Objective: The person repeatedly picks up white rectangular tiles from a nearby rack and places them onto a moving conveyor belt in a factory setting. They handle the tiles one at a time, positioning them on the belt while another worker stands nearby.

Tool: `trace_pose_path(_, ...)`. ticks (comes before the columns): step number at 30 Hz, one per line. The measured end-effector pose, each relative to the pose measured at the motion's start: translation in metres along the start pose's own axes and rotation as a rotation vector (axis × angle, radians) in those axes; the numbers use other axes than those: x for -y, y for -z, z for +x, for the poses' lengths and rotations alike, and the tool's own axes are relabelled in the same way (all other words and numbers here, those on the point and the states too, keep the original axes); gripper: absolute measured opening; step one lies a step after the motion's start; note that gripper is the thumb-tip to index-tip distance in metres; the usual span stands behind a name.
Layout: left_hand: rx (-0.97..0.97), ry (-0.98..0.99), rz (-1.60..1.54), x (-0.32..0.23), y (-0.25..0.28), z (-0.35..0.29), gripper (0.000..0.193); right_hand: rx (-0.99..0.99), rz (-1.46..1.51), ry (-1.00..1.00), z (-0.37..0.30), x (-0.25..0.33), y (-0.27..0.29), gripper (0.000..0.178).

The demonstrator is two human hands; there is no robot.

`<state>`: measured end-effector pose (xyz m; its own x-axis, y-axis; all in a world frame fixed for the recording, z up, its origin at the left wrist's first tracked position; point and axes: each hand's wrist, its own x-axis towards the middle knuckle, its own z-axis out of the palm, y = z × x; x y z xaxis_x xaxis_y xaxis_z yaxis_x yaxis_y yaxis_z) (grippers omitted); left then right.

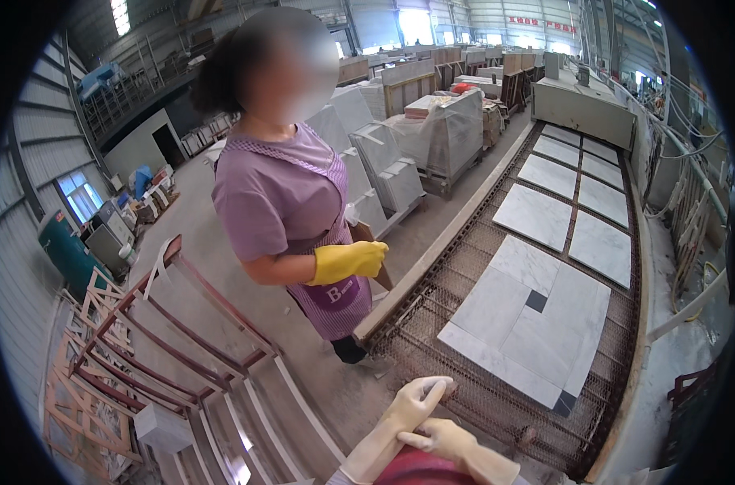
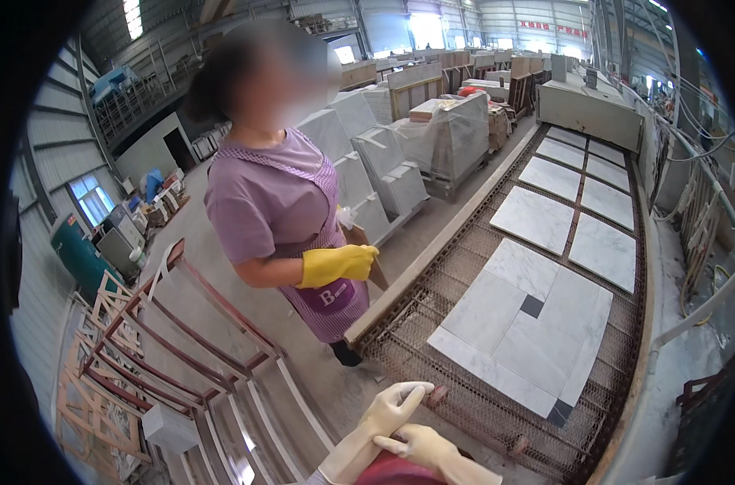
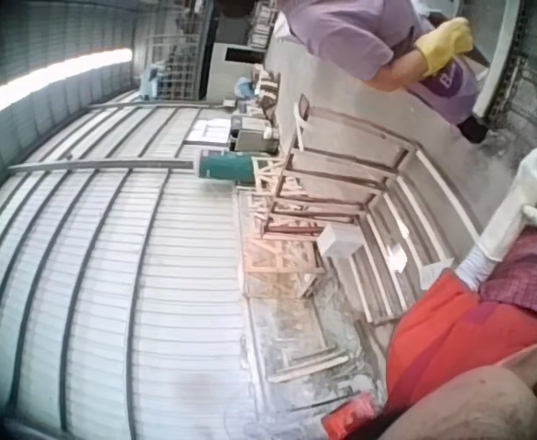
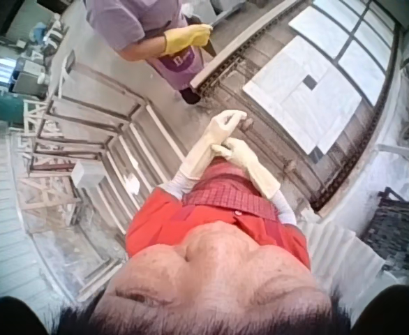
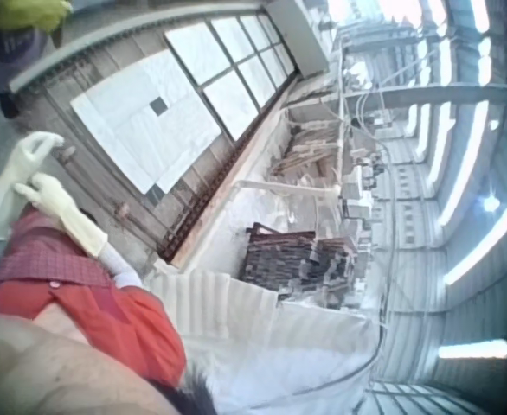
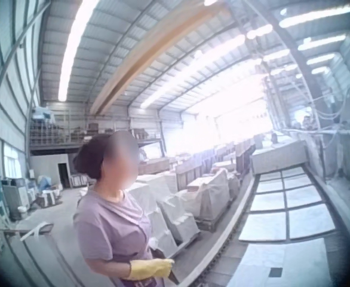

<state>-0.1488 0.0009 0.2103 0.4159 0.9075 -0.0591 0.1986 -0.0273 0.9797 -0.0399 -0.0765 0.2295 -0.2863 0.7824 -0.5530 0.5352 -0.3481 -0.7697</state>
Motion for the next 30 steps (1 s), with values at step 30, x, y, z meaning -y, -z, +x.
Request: trace_pose_path(30, 0.318, 0.259, -0.476, 0.090, -0.002, -0.037, 0.035, 0.103, 0.510, 0.017, 0.008, -0.051, -0.043, 0.034)
